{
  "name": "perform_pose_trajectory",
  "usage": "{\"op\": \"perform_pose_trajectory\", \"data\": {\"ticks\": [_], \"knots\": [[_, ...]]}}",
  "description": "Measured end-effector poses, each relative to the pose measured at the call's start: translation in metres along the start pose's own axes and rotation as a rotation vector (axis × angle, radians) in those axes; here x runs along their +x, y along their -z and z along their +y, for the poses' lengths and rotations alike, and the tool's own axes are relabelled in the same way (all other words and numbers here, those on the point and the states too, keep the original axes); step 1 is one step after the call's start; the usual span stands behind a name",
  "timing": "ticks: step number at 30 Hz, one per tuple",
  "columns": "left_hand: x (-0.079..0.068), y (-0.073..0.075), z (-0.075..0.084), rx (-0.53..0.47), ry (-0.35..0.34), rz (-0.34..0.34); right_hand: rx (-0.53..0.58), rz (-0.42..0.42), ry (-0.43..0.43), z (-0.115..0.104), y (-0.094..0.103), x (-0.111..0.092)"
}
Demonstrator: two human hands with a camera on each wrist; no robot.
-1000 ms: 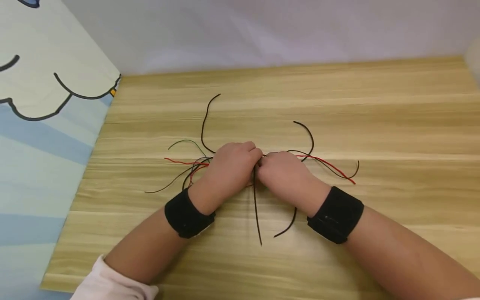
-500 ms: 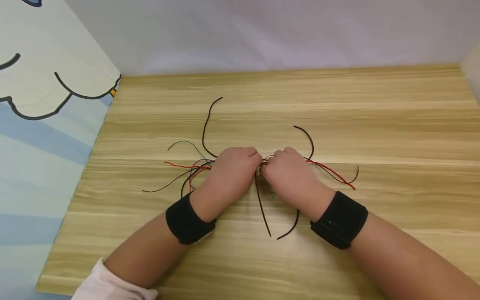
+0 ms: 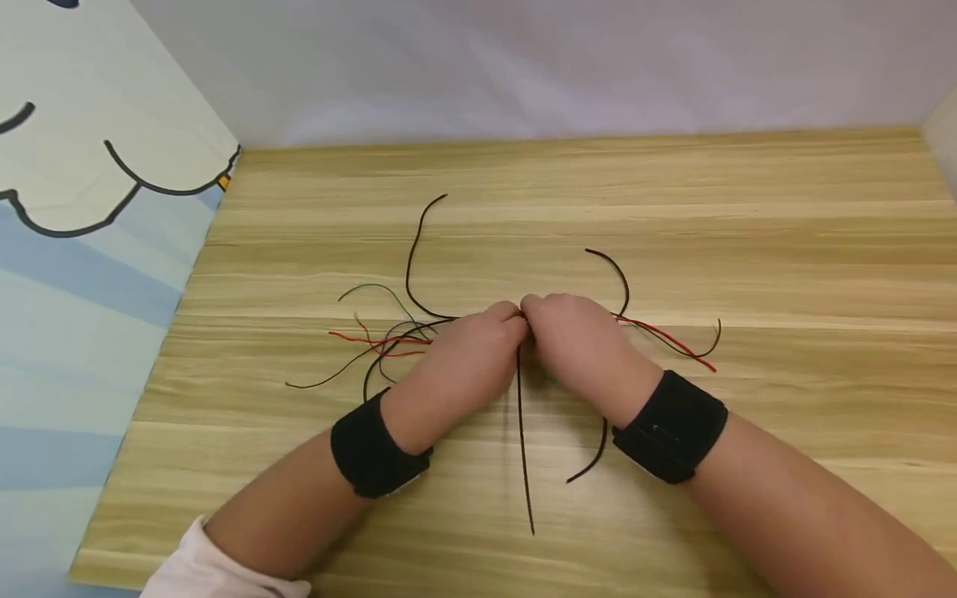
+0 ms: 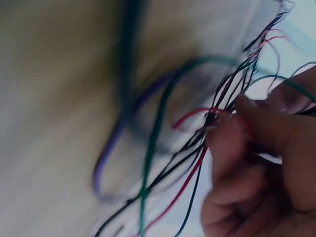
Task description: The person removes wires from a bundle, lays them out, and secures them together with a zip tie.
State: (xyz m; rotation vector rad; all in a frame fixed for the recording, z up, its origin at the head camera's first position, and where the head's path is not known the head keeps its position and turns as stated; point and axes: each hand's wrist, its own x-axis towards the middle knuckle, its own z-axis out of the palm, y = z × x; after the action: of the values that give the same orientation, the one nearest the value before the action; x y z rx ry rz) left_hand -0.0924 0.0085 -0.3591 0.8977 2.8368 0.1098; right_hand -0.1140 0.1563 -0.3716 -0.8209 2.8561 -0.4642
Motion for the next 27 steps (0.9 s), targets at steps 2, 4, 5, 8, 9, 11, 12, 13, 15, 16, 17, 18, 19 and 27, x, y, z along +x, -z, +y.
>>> {"op": "perform_pose_trajectory", "data": {"ticks": [2, 4, 5, 8, 9, 11, 12, 13, 15, 16, 17, 18, 19, 27], "knots": [[-0.002, 0.000, 0.001, 0.005, -0.012, 0.011, 0.049, -0.028, -0.015, -0.001, -0.001, 0.003], [-0.004, -0.001, 0.000, 0.052, -0.030, 0.041, 0.060, -0.042, -0.034, -0.001, -0.003, 0.005], [-0.004, -0.001, 0.000, 0.083, -0.039, 0.056, 0.063, -0.049, -0.041, -0.001, -0.004, 0.007], [-0.007, 0.000, -0.001, 0.161, -0.056, 0.080, 0.070, -0.094, -0.042, 0.000, -0.007, 0.012], [-0.007, 0.000, -0.001, 0.179, -0.054, 0.078, 0.076, -0.114, -0.039, 0.000, -0.009, 0.013], [-0.009, 0.000, 0.000, 0.188, -0.050, 0.064, 0.087, -0.142, -0.022, 0.001, -0.011, 0.015], [-0.009, -0.001, 0.001, 0.186, -0.047, 0.058, 0.085, -0.146, -0.009, 0.001, -0.011, 0.015], [-0.010, -0.001, 0.002, 0.186, -0.042, 0.054, 0.085, -0.143, 0.006, 0.002, -0.012, 0.014], [-0.011, -0.001, 0.003, 0.187, -0.038, 0.055, 0.088, -0.125, 0.038, 0.004, -0.012, 0.014], [-0.011, -0.002, 0.003, 0.189, -0.038, 0.058, 0.092, -0.115, 0.055, 0.004, -0.012, 0.013], [-0.011, -0.002, 0.004, 0.187, -0.038, 0.062, 0.097, -0.105, 0.072, 0.005, -0.012, 0.013], [-0.011, -0.002, 0.004, 0.182, -0.039, 0.063, 0.103, -0.099, 0.086, 0.005, -0.011, 0.013], [-0.011, -0.002, 0.004, 0.177, -0.041, 0.062, 0.107, -0.094, 0.098, 0.006, -0.011, 0.013], [-0.014, 0.000, 0.005, 0.083, 0.027, 0.081, 0.126, -0.069, 0.040, 0.004, -0.009, 0.014]]}}
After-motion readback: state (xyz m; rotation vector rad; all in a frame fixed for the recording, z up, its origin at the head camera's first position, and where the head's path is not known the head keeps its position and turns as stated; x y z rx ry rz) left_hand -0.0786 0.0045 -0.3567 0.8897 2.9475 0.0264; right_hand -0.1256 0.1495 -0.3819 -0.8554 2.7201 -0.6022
